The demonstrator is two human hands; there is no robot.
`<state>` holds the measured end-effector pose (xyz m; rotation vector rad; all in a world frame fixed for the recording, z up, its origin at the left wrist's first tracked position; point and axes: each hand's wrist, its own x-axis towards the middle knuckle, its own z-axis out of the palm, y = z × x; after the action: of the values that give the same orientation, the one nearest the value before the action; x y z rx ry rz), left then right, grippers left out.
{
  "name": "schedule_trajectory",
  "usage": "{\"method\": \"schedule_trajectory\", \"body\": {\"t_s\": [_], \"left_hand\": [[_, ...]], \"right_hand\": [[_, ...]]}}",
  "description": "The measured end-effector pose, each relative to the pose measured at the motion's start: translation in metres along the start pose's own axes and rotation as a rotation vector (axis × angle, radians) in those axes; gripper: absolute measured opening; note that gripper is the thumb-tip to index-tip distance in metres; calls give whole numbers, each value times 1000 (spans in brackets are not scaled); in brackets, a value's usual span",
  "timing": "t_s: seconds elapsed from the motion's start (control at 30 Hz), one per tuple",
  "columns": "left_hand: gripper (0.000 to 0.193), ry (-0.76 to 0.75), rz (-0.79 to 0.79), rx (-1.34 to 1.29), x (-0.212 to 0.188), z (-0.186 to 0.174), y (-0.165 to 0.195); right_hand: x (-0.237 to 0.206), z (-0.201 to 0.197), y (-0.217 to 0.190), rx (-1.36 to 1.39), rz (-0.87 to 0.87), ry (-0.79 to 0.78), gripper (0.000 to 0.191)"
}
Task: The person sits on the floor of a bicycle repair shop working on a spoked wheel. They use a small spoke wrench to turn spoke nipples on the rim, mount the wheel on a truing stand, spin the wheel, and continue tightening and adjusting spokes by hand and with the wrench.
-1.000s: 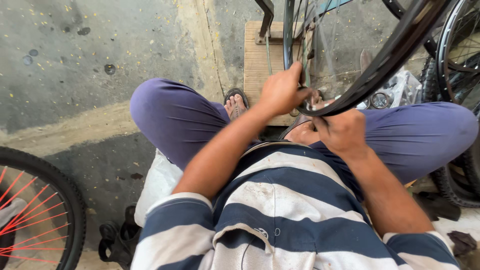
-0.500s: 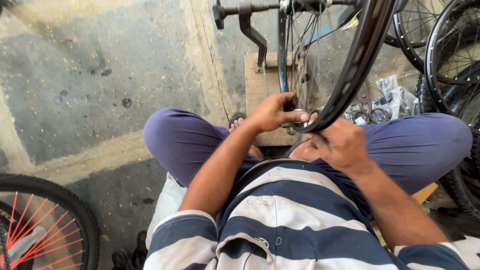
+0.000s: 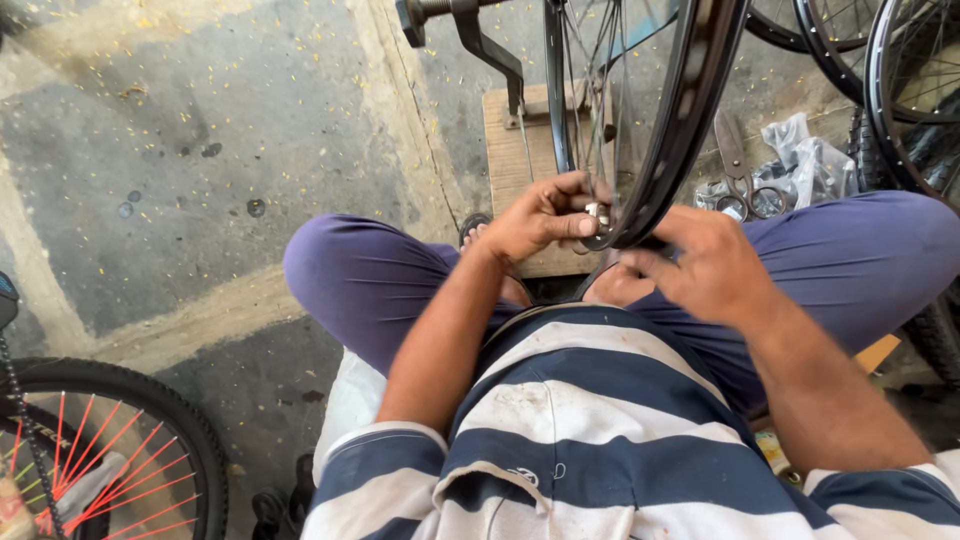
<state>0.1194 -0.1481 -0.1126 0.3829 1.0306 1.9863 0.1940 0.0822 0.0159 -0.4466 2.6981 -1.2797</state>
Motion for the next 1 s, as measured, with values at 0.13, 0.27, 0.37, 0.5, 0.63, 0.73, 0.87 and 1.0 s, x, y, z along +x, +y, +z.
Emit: {"method": "schedule_trajectory", "body": {"t_s": [0.13, 0.27, 0.37, 0.5, 0.63, 0.73, 0.87, 1.0], "left_hand": [[43, 366, 52, 1064, 13, -6, -14], [40, 524, -75, 1339, 11, 9, -3], [34, 609, 114, 1247, 1, 25, 27], [19, 629, 455, 974, -16, 72, 69], [34, 427, 692, 1123, -27, 103, 83], [33, 415, 667, 1316, -29, 97, 65], [36, 409, 484, 1523, -33, 65, 28], [36, 498, 472, 1577, -41, 54, 1]], "right_hand": [[30, 29, 59, 1, 65, -63, 23], [59, 73, 117, 505, 300, -295, 44], [65, 86, 145, 598, 229, -367, 48], [70, 91, 163, 743, 259, -270, 50], [72, 95, 174, 395, 55, -19, 43], [65, 89, 181, 739, 211, 108, 38], [51, 71, 186, 918, 404, 129, 34], [48, 68, 184, 959, 570, 61, 27]]}}
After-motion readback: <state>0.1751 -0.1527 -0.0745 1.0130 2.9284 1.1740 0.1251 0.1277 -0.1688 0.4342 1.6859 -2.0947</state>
